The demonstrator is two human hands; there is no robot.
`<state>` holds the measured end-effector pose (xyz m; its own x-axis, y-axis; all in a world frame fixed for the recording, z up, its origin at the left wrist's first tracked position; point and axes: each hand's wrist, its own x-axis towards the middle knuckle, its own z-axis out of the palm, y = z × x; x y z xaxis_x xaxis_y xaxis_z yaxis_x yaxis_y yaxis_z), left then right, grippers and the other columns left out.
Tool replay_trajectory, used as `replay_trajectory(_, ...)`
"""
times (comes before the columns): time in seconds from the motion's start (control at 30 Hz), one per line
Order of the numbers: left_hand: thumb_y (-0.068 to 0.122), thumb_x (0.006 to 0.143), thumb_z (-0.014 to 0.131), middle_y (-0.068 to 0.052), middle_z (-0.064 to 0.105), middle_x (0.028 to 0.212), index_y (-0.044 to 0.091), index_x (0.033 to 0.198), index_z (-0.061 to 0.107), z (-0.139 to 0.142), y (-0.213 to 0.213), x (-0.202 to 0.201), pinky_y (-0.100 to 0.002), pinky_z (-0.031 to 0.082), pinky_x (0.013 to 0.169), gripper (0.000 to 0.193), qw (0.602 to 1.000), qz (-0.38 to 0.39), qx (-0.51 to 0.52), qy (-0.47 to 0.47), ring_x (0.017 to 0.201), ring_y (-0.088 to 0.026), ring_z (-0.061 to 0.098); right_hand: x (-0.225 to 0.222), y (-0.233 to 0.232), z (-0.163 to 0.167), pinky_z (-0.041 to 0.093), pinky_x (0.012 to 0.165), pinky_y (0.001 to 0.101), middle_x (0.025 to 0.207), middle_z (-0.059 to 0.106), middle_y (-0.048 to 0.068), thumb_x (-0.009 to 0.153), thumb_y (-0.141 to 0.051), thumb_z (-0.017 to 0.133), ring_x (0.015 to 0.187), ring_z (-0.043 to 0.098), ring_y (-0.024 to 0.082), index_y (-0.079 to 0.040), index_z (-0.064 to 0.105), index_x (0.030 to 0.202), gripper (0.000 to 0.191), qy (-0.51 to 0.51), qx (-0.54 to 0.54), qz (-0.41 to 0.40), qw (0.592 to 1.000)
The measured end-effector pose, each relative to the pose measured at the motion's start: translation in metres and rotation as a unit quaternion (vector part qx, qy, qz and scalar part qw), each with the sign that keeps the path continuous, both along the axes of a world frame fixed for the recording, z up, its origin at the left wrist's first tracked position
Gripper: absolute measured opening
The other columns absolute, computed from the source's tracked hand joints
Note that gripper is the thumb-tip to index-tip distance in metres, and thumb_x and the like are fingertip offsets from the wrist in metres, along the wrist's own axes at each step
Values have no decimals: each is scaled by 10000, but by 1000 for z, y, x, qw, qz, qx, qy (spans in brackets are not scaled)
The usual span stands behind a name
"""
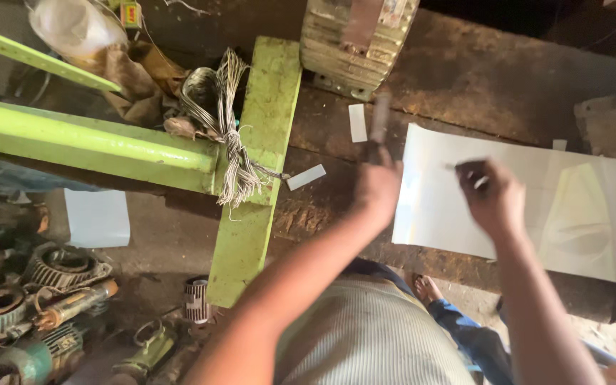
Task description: The person lays a steel ruler across a white sheet on a workbench and draws straight lines with a marking tool, repositioning the ruler repeatedly to add a series of parallel and crossing lines across the sheet.
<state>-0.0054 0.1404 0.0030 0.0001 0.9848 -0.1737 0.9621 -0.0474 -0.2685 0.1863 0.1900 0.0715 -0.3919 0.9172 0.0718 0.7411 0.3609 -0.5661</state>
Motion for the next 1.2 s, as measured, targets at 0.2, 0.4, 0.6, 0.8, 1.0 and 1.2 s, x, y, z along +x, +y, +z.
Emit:
replay_trajectory(0.2,119,1007,529,-214,693,1100,62,1296,531,19,-21,-105,-473,578,596,295,932,145,98,-318,761,-352,722,21,-64,-48,547,826,427,1093,718,137,968,-103,685,977,684,321,-77,722,1135,173,19,-3,-13,1000)
replay_trajectory(0.4,59,958,553,-152,712,1056,99,1055,639,16,-41,-136,-450,585,738,136,884,186,213,-373,921,-348,719,27,-81,-54,433,1044,485,1398,620,125,977,-92,619,1250,551,382,-33,618,1139,173,16,51,110,992)
replay_trajectory(0.6,165,853,718,-117,701,1182,126,1160,707,15,-27,-109,-421,570,804,309,897,178,197,-354,992,-314,693,24,-83,-42,373,1075,493,1531,554,67,956,-176,633,1321,520,343,-70,628,1105,183,-44,85,169,981)
replay_trajectory(0.8,292,707,812,-85,679,1118,104,1074,729,18,-14,-73,-434,528,792,421,917,34,277,-284,1010,-315,615,33,-80,-37,363,1072,480,1497,575,46,923,-154,625,1346,504,321,-81,651,1125,216,-24,79,205,975)
replay_trajectory(1.0,202,938,702,-50,650,987,114,1069,658,12,-13,-77,-410,579,770,163,953,-17,215,-212,973,-269,659,45,-73,-43,423,1071,475,1369,660,82,984,-101,580,1318,561,351,-42,614,1106,140,76,39,173,981)
replay_trajectory(1.2,67,882,607,-143,652,1009,73,1403,581,17,-6,-54,-347,579,503,521,961,56,234,-138,689,-270,704,51,-67,-39,462,1064,460,1313,661,114,1013,-103,557,1271,579,362,-31,609,1141,155,128,-2,140,982)
